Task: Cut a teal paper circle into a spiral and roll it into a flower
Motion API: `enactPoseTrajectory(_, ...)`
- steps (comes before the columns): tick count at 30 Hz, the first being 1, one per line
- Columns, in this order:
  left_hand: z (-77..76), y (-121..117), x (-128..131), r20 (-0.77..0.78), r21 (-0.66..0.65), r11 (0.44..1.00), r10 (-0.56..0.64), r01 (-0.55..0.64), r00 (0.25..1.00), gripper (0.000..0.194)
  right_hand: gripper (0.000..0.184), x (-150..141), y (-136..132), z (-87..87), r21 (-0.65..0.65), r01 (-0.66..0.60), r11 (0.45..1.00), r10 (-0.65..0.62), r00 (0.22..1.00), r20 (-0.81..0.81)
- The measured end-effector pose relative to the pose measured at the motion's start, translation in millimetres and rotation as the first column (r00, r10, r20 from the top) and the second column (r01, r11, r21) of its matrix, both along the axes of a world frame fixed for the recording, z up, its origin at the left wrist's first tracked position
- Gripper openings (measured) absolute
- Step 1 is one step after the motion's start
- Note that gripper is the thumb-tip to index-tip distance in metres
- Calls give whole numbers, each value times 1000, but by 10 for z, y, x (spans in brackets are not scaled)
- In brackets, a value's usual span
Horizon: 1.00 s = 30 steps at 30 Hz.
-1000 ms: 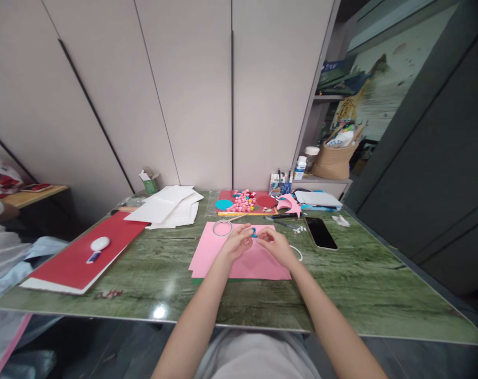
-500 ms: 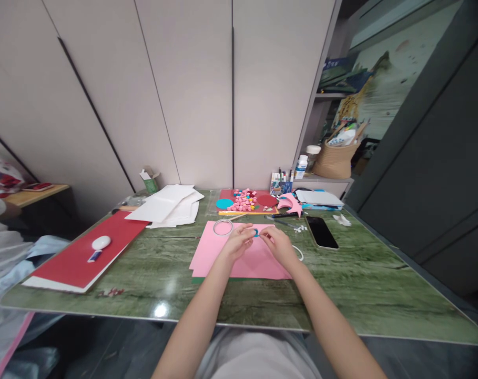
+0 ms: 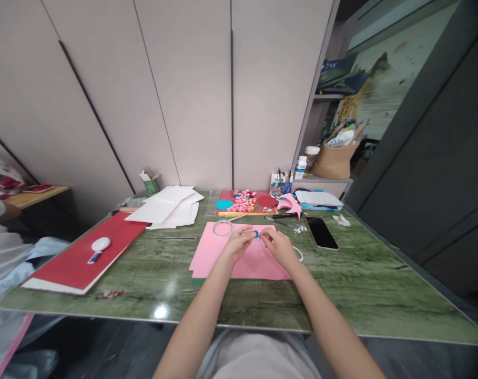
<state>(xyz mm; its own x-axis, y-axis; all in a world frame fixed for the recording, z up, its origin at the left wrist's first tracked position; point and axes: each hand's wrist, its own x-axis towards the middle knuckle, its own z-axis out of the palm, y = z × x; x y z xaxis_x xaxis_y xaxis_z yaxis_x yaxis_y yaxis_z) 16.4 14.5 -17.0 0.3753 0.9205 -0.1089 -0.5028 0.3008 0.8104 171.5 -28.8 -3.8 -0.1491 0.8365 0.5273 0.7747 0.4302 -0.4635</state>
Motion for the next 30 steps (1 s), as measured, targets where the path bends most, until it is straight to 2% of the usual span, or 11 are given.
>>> enactPoseTrajectory(15, 24, -23, -20, 56, -44, 997, -62, 64, 997, 41, 14, -14, -57, 57, 59, 31, 998, -30, 999, -21)
enactPoseTrajectory(20, 15, -21, -19, 85, -14, 997, -74, 76, 994, 39, 16, -26, -85, 100, 14, -31, 999, 33, 982, -186)
enactPoseTrajectory(24, 17, -21, -8, 67, 17, 996, -87, 86, 994, 39, 18, -2, -33, 85, -45, -106, 993, 79, 913, -399)
enactPoseTrajectory(30, 32, -31, 5, 38, 66, 993, -99, 97, 994, 39, 19, 63, 119, -11, -130, -249, 960, 99, 735, -671)
